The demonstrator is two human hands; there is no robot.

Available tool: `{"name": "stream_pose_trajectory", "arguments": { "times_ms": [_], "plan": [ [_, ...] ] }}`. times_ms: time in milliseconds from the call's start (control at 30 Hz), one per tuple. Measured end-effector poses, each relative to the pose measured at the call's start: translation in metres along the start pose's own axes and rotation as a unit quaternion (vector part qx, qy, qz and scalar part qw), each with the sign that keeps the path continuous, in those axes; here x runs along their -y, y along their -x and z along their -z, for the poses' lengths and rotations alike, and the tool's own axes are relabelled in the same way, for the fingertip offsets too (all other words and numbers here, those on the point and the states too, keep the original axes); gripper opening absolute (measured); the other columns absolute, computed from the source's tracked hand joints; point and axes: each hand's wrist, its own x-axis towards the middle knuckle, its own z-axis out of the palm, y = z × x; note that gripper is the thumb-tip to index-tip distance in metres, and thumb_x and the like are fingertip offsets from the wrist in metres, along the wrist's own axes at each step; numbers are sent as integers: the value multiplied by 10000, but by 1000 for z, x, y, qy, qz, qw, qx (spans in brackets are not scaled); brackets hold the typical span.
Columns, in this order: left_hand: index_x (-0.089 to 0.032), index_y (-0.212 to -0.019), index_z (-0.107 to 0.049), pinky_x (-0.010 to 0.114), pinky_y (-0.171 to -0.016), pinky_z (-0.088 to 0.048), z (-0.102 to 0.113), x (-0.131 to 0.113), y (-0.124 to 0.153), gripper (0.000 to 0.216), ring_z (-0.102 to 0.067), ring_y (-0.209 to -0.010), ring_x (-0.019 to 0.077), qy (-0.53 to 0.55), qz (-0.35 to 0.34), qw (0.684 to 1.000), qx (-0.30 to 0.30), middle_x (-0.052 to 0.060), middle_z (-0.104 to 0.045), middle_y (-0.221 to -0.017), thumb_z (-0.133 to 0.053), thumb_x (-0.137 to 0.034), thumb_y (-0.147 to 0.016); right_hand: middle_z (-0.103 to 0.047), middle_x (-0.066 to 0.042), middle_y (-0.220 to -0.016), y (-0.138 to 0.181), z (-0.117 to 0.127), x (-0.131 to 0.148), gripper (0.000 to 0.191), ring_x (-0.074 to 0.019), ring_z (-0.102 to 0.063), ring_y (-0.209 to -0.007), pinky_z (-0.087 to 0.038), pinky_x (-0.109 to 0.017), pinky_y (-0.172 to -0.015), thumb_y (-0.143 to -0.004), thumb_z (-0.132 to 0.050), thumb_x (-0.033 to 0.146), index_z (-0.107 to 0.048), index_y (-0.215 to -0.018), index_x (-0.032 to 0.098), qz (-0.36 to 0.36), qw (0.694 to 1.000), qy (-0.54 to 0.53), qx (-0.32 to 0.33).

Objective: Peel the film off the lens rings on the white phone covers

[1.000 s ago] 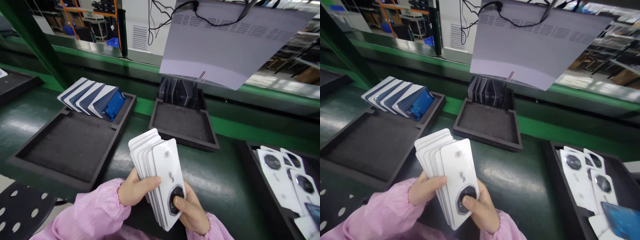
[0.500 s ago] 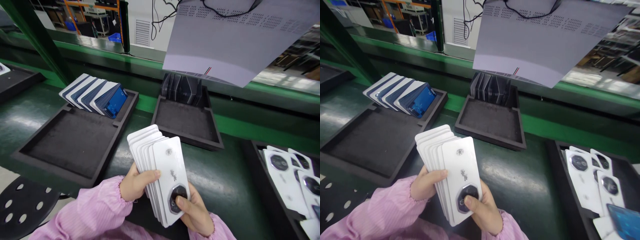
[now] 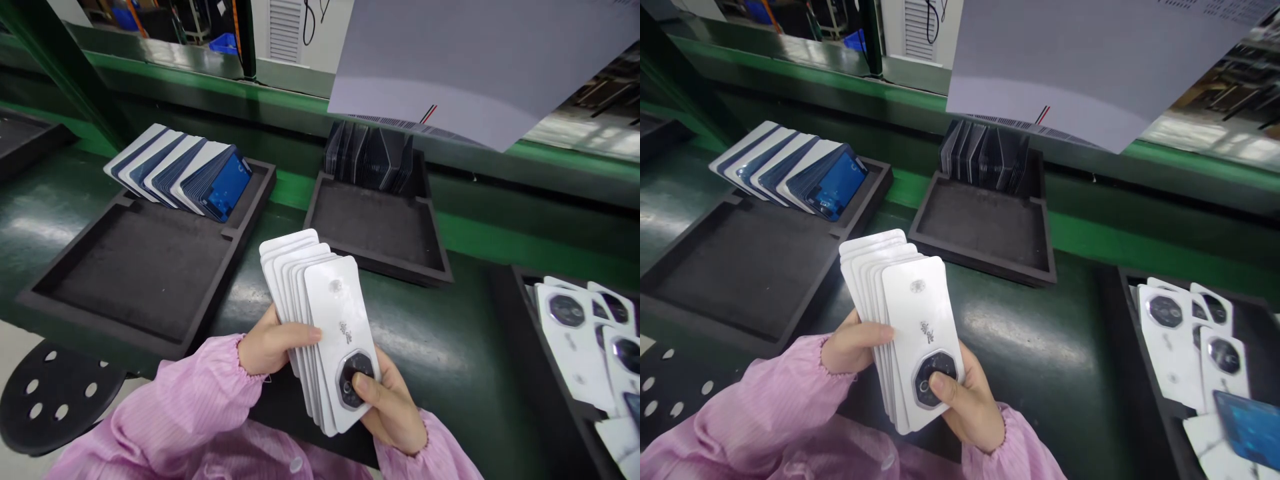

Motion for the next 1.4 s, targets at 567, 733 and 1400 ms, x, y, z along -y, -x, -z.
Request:
{"name": "stream_pose_trajectory", "arguments": {
  "times_ms": [567,733,1400],
  "plan": [
    [-136,-958,-682,475,-812,-535,7,13,10,327,-673,-894,338,-27,-71,997,-23,114,-737,-914,-730,-238,-651,-697,-79,-966,3,-2,-4,352,-285,-646,-921,-520,-422,-791,-630,-792,349,-656,-932,232,12,1000,-20,-1],
    [-141,-958,-684,467,-814,-537,7,16,10,338,-669,-910,341,-30,-71,997,-23,114,-734,-936,-744,-256,-646,-702,-77,-936,2,-2,-5,387,-277,-652,-899,-520,-415,-796,-627,-796,355,-661,-968,230,13,1000,-22,-1],
    [-152,-994,-683,449,-804,-547,3,6,17,380,-676,-891,332,-22,-85,994,-67,85,-748,-874,-746,-254,-634,-679,-19,-1088,5,15,-5,368,-280,-623,-1020,-466,-478,-920,-721,-723,391,-630,-1076,376,32,997,-69,-33]
  ]
}}
